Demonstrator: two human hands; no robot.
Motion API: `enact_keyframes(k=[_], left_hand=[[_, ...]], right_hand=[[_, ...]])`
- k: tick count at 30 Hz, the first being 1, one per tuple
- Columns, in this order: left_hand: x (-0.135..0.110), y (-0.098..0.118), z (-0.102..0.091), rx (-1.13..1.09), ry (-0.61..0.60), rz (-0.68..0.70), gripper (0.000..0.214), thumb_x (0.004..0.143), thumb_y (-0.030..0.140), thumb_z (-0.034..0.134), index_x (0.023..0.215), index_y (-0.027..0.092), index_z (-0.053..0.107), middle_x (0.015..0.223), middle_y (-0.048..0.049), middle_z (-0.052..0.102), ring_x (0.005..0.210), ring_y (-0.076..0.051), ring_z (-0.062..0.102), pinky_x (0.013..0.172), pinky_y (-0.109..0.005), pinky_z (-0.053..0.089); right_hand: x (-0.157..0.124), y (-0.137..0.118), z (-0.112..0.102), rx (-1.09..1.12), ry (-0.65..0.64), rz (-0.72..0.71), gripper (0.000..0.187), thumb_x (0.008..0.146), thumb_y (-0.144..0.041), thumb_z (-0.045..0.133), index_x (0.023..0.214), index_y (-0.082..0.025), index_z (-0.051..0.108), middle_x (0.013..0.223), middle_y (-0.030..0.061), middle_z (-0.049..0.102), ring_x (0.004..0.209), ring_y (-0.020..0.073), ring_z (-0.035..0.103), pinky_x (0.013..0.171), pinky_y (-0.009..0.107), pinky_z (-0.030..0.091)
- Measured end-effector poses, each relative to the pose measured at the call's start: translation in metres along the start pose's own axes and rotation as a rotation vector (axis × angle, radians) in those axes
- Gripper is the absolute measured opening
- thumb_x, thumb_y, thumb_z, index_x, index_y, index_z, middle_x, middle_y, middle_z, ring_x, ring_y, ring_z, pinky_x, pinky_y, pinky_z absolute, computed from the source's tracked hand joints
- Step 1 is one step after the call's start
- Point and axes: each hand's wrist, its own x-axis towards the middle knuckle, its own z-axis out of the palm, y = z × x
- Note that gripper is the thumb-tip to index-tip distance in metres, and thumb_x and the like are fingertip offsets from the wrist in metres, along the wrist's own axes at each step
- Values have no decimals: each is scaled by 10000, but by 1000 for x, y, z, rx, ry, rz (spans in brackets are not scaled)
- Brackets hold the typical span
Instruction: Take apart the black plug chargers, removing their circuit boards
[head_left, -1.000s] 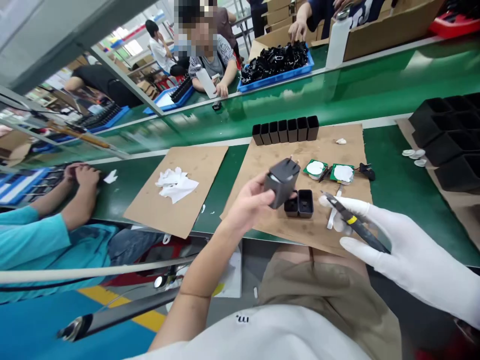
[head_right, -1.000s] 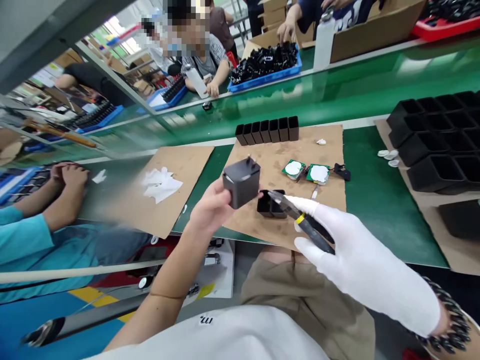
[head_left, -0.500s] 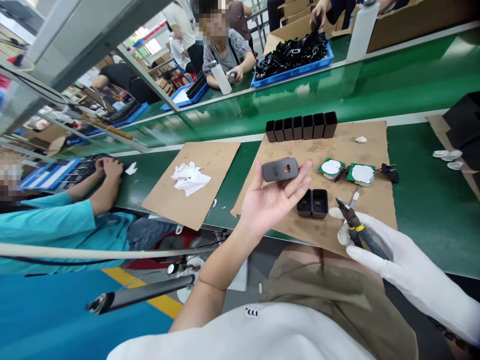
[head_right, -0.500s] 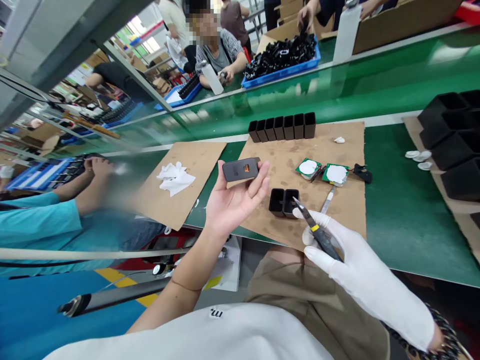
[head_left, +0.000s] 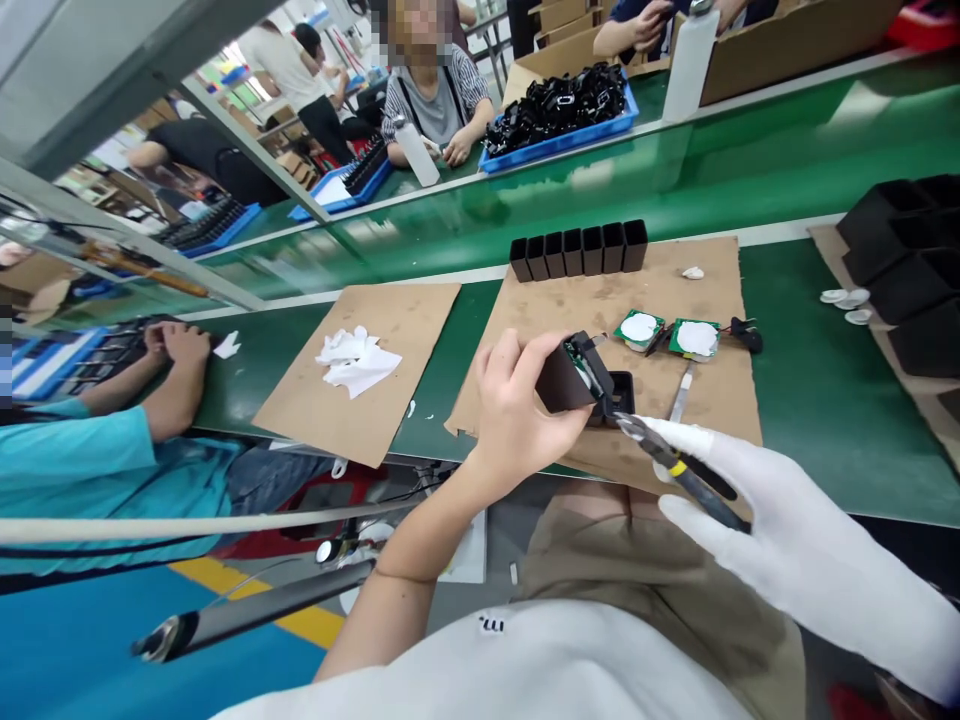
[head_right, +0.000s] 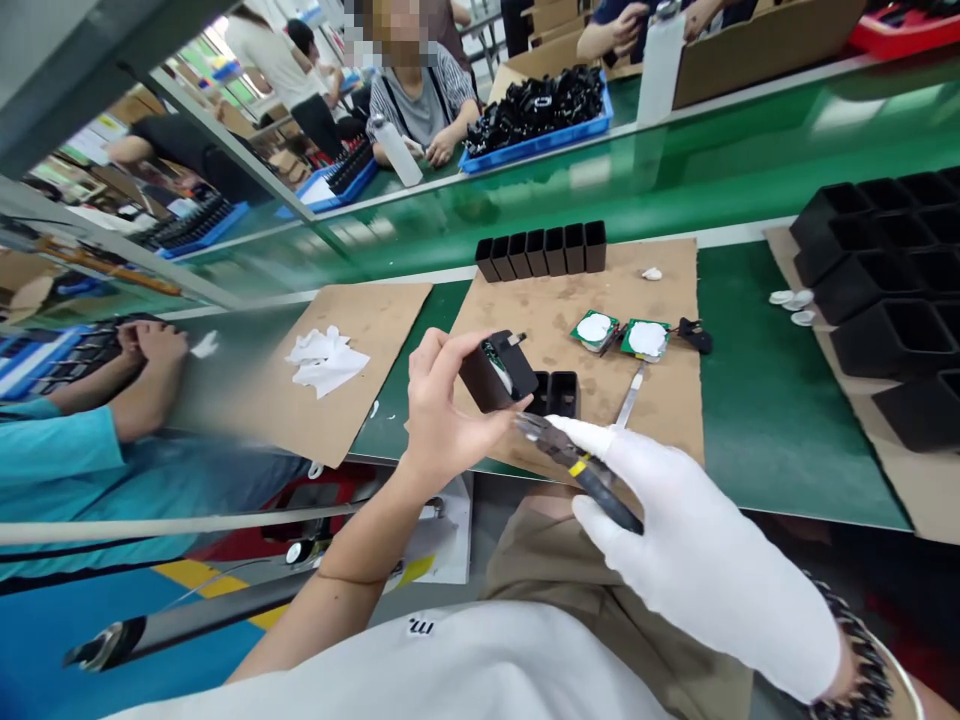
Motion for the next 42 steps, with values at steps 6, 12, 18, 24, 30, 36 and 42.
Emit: enact_keyframes(k=[6,12,18,24,30,36,42], left_hand=[[-1,9,-2,170,12,81,470,708,214,676,1176,195,638,847,-18,512,814,-211,549,915,-367,412],[-1,12,-6,267,2,130,420,747,189,641,1167,190,672,847,-38,545,815,-222,571,963,-387,402],[0,12,-5,240,14,144,427,743,167,644,1167,198,686,853,-38,567,818,-215,575,982,-391,407],[-1,6,2,190,110,180,451,745,135,634,1185,216,690,938,-48,620,850,-194,600,1098,-412,384],[-3,6,5,252,123,184,459,762,125,650,1190,276,721,924,-37,608,879,-200,609,1133,-437,370],[-3,6,7,304,130,249,538,738,77,655,1220,308,717,930,-40,609,882,-211,585,1144,-444,345],[-7,0,10,275,87,248,578,721,67,641,1228,337,713,932,-37,615,886,-219,577,1167,-474,307]], right_hand=[[11,-7,6,-86,79,-36,499,954,-287,535,1451,-335,542,1359,11,701,1182,234,713,951,358,607],[16,-3,4,-264,206,6,500,920,-276,527,1415,-261,598,1136,55,773,894,256,763,744,369,605],[11,-10,3,-383,256,-82,493,939,-252,490,1424,-251,579,1025,53,758,835,245,733,653,331,550],[0,-19,14,-642,345,-106,478,950,-204,449,1408,-197,584,782,30,674,608,215,651,516,316,426],[2,-22,22,-877,443,-75,531,906,-179,494,1433,-173,562,737,47,617,633,221,620,499,323,303],[3,-26,23,-946,435,-5,511,906,-164,495,1407,-148,592,725,64,600,619,218,588,511,316,295],[8,-24,22,-982,382,69,530,885,-173,532,1410,-175,602,732,82,581,634,233,559,547,316,286]])
